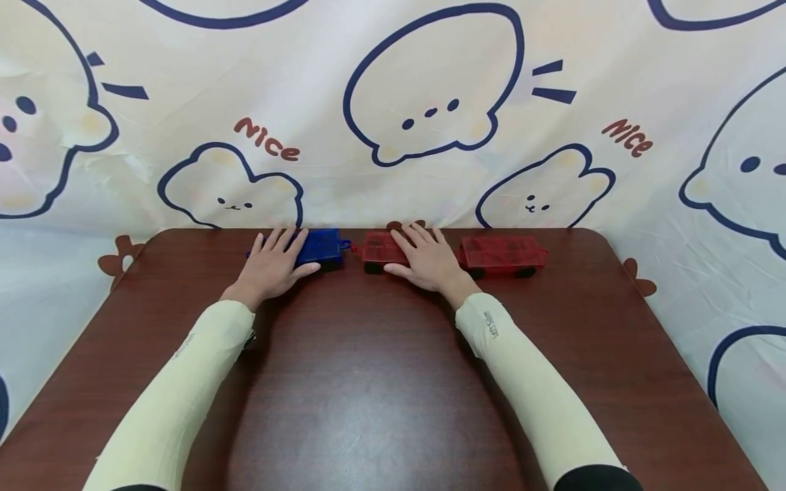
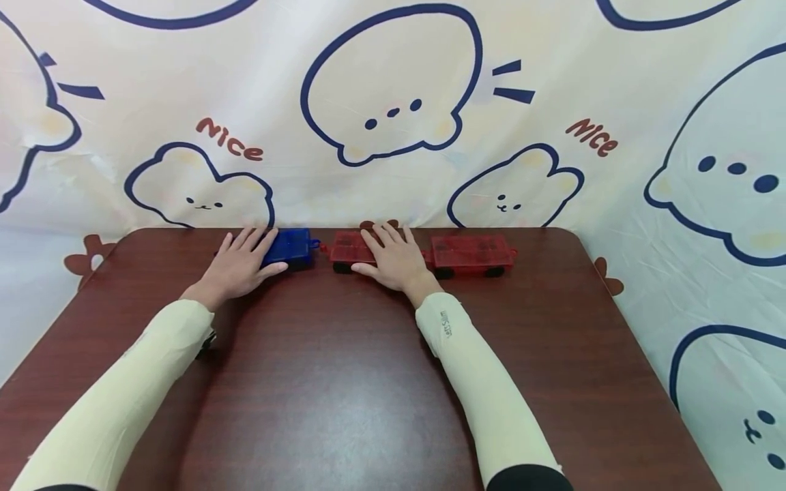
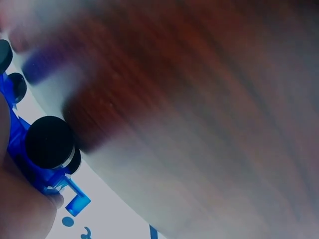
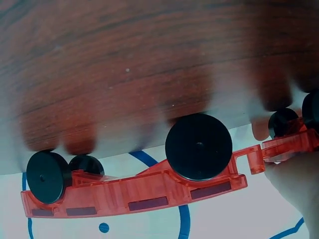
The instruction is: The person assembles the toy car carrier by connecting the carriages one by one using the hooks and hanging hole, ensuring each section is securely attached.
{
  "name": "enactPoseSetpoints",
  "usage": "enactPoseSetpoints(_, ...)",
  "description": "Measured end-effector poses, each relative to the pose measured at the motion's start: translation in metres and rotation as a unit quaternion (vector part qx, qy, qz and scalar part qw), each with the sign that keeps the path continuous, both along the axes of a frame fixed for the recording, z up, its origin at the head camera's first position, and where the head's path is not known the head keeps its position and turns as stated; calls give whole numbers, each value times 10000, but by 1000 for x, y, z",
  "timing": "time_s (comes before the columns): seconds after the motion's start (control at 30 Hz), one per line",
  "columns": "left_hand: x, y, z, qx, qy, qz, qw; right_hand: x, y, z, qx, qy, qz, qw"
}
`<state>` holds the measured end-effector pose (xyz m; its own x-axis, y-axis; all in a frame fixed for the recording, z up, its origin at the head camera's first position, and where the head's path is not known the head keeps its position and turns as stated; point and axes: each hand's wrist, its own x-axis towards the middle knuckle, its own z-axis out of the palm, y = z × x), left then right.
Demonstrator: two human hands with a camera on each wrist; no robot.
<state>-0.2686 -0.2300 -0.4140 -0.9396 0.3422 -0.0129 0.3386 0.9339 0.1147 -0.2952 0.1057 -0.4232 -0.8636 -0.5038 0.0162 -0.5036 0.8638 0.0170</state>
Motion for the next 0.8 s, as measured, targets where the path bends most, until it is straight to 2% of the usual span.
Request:
enactPoseSetpoints(0.4, 0, -10, 0, 371, -144, -7, 9992, -1, -5, -2, -43, 167, 9, 9999)
enactPoseSetpoints(0.67, 1, -9, -1, 659, -261, -3, 9975, 0, -4, -3, -58, 159, 11, 9999)
enactPoseSetpoints(0.8, 1, -7, -1, 644, -285, -69, 9975, 0, -3, -2, -72, 189, -3, 9998)
